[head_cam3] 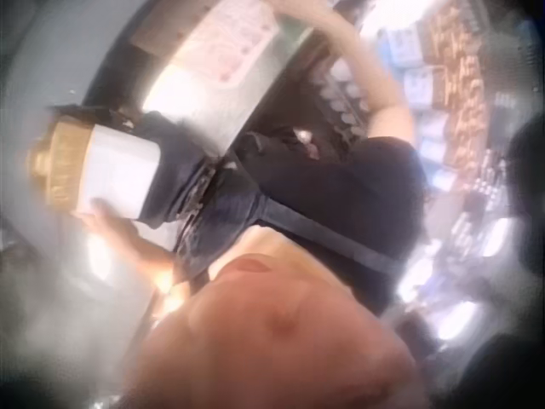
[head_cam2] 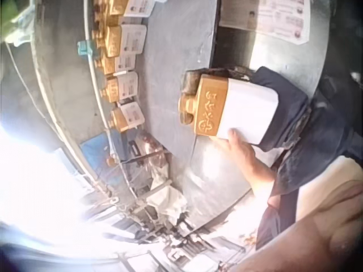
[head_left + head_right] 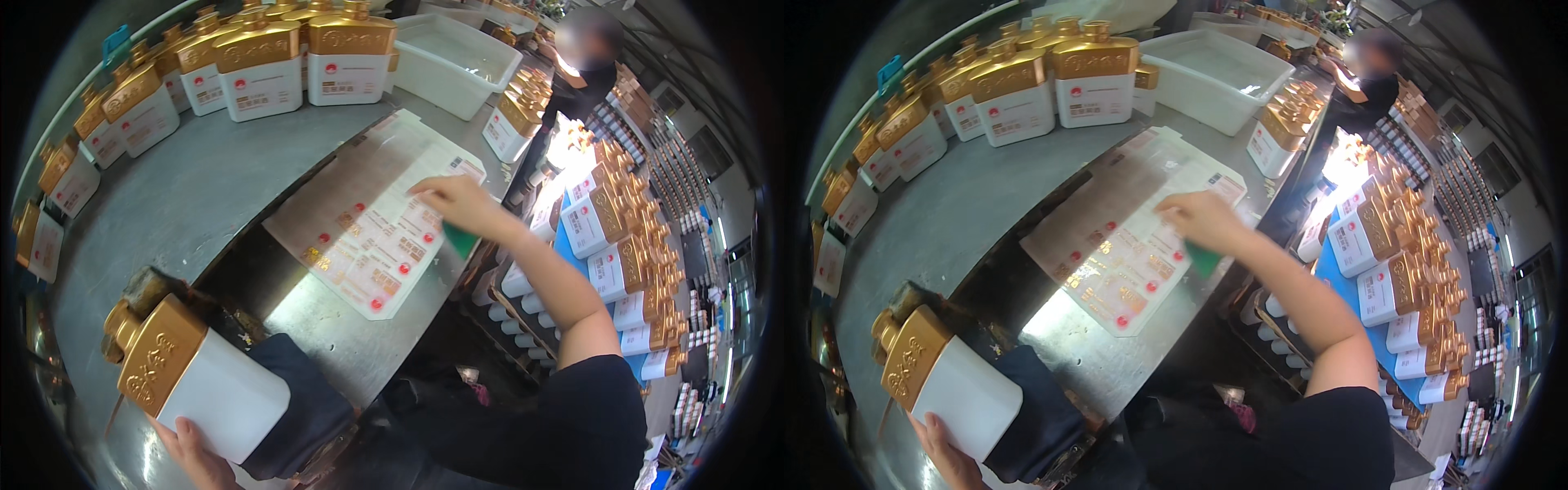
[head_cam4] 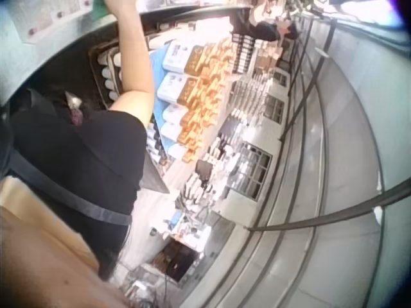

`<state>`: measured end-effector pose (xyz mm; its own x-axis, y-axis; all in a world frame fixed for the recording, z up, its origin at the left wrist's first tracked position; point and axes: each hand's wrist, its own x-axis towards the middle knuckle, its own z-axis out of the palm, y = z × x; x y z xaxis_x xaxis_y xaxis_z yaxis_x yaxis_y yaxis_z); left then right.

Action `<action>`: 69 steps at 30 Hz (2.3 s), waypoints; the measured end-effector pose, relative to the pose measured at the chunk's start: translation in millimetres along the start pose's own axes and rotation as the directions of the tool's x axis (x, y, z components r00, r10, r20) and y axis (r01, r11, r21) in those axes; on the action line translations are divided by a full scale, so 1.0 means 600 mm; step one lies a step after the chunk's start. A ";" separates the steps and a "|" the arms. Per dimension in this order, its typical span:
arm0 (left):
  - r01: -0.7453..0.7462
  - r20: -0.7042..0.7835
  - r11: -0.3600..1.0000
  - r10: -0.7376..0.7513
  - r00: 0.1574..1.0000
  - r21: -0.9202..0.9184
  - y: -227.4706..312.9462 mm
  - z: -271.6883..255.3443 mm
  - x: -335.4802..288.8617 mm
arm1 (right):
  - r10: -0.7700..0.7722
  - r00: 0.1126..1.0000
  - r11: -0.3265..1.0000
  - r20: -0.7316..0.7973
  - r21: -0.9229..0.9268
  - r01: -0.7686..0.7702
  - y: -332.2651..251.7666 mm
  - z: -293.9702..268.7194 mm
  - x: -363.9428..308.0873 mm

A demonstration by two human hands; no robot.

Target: The person applies adhesive labels to the sides of gold and white bottles using a green plastic squeegee to smooth them out. They handle the bottles one by one, peeling the backing from the labels and pressing them onto the containers before placing the finished items on a nearby table.

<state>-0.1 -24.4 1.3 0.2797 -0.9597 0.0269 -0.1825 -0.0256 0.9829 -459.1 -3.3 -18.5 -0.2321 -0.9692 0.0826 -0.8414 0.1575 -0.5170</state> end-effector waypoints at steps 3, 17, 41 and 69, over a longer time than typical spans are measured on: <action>-0.098 0.000 0.995 0.098 0.995 0.037 -0.011 -0.002 0.010 | 0.139 0.982 0.894 -0.131 -0.410 -0.181 0.109 -0.076 -0.044; -0.375 -0.004 0.734 0.457 0.889 0.567 -0.046 -0.056 0.049 | 0.387 0.914 0.806 -0.125 -0.436 -0.401 0.290 -0.090 0.084; -0.848 0.599 0.447 0.607 0.521 0.285 -0.017 -0.044 -0.078 | -0.370 0.899 0.514 -0.233 -0.858 -0.010 -0.106 -0.100 0.044; -0.309 0.190 0.928 0.348 0.918 -0.207 0.001 -0.006 0.005 | -0.439 0.888 0.883 0.135 0.250 0.398 -0.436 0.103 -0.021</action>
<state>3.9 -26.3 2.6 0.0143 -0.9431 0.3323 -0.0613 0.3309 0.9417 -205.9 -43.7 63.0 0.2291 -0.9555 0.1856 -0.7132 -0.2945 -0.6360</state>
